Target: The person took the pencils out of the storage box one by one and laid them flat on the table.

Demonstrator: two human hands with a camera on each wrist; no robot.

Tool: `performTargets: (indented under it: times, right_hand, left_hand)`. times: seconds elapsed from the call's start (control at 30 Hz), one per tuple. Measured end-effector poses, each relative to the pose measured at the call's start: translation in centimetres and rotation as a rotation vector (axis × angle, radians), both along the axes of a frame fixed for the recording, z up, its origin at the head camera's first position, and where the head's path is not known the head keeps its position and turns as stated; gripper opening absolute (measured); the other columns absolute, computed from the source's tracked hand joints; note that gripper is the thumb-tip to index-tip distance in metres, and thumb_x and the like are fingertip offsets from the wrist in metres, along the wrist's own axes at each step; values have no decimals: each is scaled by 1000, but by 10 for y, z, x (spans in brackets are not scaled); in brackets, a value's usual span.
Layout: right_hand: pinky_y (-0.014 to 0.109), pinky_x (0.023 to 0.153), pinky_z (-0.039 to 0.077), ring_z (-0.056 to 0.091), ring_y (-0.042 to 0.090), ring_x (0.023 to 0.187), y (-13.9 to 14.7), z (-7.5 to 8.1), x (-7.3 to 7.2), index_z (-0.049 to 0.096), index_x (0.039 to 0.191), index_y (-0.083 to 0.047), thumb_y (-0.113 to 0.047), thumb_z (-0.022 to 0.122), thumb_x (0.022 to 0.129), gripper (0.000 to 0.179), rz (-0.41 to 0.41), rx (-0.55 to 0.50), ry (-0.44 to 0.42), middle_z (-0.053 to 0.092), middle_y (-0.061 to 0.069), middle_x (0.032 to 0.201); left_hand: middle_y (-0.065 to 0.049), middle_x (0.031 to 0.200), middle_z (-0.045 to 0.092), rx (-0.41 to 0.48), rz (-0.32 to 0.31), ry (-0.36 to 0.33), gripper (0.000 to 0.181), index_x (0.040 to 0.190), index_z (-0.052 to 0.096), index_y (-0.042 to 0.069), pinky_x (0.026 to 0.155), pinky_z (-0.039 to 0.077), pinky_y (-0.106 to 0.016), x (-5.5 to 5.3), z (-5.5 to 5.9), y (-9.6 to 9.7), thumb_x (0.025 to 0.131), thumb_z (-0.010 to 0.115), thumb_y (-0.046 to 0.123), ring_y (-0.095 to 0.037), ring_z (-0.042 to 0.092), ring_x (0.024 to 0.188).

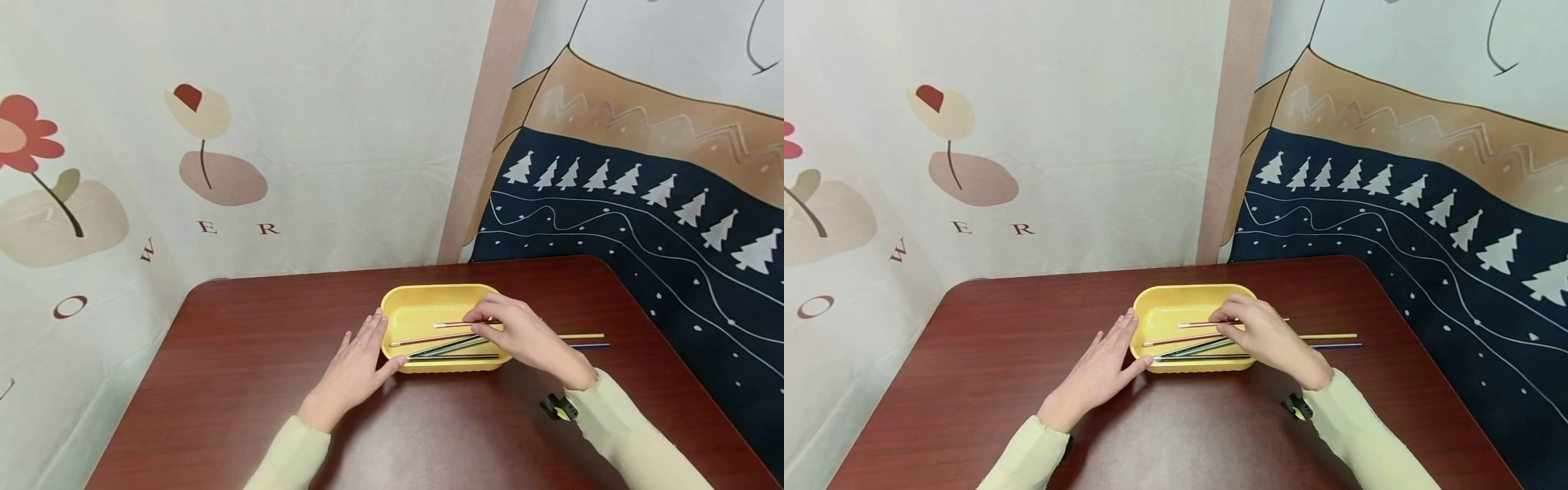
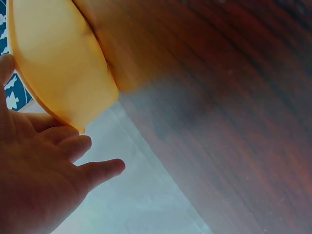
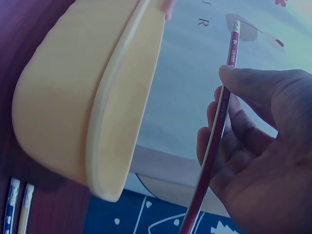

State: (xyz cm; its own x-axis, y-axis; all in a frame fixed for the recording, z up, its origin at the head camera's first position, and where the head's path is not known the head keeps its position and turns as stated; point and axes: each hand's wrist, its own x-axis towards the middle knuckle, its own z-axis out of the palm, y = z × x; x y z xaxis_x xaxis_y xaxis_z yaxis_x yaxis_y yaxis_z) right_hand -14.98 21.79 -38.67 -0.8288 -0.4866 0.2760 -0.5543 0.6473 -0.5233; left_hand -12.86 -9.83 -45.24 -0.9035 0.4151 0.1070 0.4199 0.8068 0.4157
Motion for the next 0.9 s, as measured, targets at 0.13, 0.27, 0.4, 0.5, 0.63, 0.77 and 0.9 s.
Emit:
performTargets:
  times: [0.13,0.27,0.4,0.5,0.63,0.77,0.9]
  right_hand:
    - [29,74,56,58,9,88,9,1,7,79,105,-21,-4,81,89,23,-20,-20,1,66,-13,99]
    - [27,69,53,57,9,86,20,-1,12,79,104,-21,-2,82,87,26,-31,-30,34,65,-13,100]
    - [23,65,50,56,7,83,32,-4,17,79,102,-21,2,82,85,29,-39,-48,87,64,-13,99]
    - [21,65,51,57,5,83,41,-5,20,80,101,-20,5,83,83,31,-54,-56,116,66,-13,99]
    - [20,64,53,58,5,83,53,-8,25,80,102,-22,6,84,82,35,-84,-58,92,66,-14,100]
    - [20,66,55,59,4,84,65,-10,28,80,104,-25,3,83,83,34,-116,-47,55,65,-15,99]
    - [18,68,52,60,2,84,77,-15,32,80,104,-25,1,83,84,33,-135,-31,63,66,-15,98]
  left_hand:
    - [-15,170,24,-5,1,4,86,161,31,-1,120,24,-64,0,-1,0,103,52,59,-34,24,156]
    - [-15,170,23,-12,-2,6,86,161,31,-1,120,24,-64,-1,-1,1,103,51,60,-33,24,156]
    - [-15,170,24,-14,-3,6,86,161,31,-1,120,24,-64,-1,-2,1,103,51,60,-33,24,156]
    - [-15,169,24,-12,-1,8,86,161,31,-1,120,24,-64,-1,-2,1,103,51,60,-33,24,156]
    - [-15,169,24,-14,-3,8,86,161,31,-1,120,24,-65,-2,-2,1,103,52,59,-34,24,156]
    - [-16,169,24,-22,-3,0,86,161,30,-2,120,24,-64,-1,-1,1,103,52,58,-33,24,156]
    - [-16,169,23,-29,-4,1,86,161,29,-2,120,24,-64,-1,-1,1,104,52,58,-33,24,156]
